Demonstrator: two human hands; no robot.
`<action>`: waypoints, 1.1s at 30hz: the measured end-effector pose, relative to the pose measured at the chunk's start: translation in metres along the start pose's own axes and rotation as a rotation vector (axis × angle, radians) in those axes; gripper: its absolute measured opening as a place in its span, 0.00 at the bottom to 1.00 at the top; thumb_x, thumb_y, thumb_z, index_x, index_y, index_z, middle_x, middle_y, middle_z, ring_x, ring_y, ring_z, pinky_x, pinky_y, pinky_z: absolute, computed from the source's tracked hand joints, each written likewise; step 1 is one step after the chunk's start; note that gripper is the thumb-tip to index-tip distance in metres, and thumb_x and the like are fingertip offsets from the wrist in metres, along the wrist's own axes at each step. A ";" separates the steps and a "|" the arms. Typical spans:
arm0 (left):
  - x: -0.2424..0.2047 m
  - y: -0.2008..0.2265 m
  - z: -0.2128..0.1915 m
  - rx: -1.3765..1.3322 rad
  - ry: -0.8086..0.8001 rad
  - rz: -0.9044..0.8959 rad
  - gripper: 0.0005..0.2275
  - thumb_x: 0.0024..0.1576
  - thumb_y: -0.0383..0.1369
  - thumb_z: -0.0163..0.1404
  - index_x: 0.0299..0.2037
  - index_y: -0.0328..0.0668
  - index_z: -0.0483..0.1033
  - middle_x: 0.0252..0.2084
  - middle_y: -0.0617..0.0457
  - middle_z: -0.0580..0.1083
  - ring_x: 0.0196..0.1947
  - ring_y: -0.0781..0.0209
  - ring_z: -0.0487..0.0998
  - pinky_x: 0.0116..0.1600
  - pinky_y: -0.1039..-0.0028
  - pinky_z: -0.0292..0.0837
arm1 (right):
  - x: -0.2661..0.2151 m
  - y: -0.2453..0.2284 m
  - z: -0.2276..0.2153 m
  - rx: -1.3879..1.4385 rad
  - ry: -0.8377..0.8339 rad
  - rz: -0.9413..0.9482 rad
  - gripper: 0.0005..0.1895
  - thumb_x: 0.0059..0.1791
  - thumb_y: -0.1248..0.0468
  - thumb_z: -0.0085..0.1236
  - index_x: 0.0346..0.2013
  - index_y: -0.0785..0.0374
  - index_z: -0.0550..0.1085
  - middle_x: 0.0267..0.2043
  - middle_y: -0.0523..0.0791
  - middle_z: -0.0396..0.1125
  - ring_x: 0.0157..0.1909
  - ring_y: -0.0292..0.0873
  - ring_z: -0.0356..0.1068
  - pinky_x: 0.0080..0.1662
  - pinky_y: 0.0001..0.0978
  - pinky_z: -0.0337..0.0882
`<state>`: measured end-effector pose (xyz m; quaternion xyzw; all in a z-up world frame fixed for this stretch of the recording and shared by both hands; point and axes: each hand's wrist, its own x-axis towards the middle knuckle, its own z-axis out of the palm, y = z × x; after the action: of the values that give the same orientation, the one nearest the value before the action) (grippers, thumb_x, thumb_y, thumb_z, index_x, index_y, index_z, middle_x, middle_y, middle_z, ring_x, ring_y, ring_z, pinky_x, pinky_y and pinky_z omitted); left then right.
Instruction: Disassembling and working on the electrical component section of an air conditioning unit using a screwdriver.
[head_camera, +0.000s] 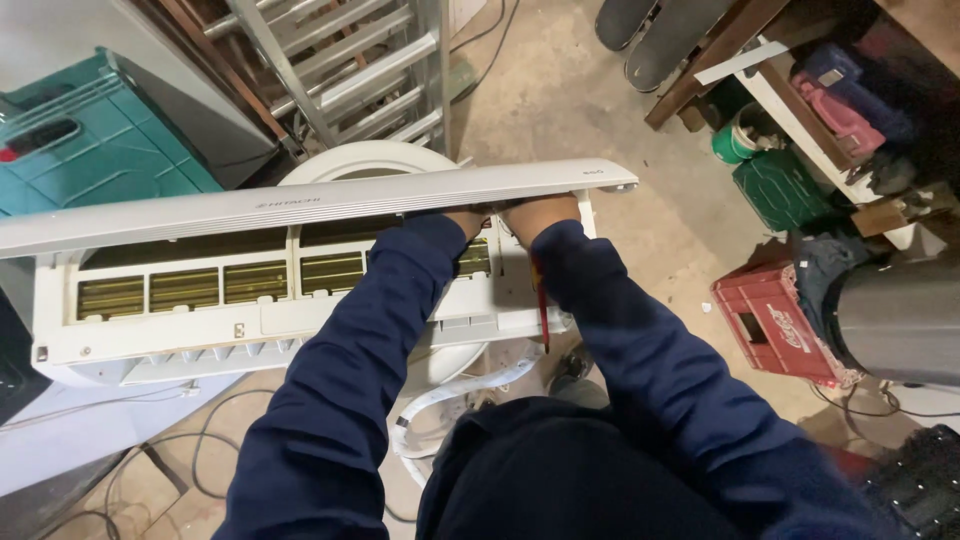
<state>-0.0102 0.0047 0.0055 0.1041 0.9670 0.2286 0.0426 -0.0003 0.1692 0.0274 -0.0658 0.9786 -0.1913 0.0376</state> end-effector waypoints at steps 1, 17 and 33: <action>-0.015 0.004 -0.004 -0.054 0.098 0.008 0.21 0.54 0.39 0.57 0.58 0.44 0.75 0.53 0.36 0.76 0.55 0.35 0.74 0.60 0.51 0.67 | 0.001 0.001 0.001 0.002 -0.023 -0.002 0.17 0.53 0.51 0.53 0.45 0.60 0.80 0.47 0.53 0.75 0.52 0.58 0.72 0.52 0.49 0.70; -0.256 0.046 0.075 -1.709 -0.274 -0.415 0.15 0.53 0.16 0.42 0.48 0.25 0.78 0.36 0.46 0.77 0.31 0.58 0.79 0.38 0.74 0.75 | -0.172 0.108 -0.052 1.337 -0.107 0.499 0.22 0.52 0.63 0.55 0.56 0.74 0.66 0.44 0.52 0.74 0.41 0.42 0.72 0.38 0.33 0.74; -0.208 0.112 0.057 -1.826 -0.175 -0.503 0.16 0.70 0.39 0.37 0.50 0.30 0.67 0.44 0.30 0.79 0.38 0.47 0.84 0.42 0.65 0.79 | -0.311 0.124 -0.131 1.349 0.572 0.033 0.26 0.54 0.74 0.56 0.66 0.52 0.70 0.53 0.56 0.69 0.60 0.52 0.72 0.58 0.45 0.77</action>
<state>0.2207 0.0814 0.0130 -0.1641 0.4022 0.8715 0.2276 0.2802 0.3760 0.1169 0.0391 0.6206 -0.7612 -0.1840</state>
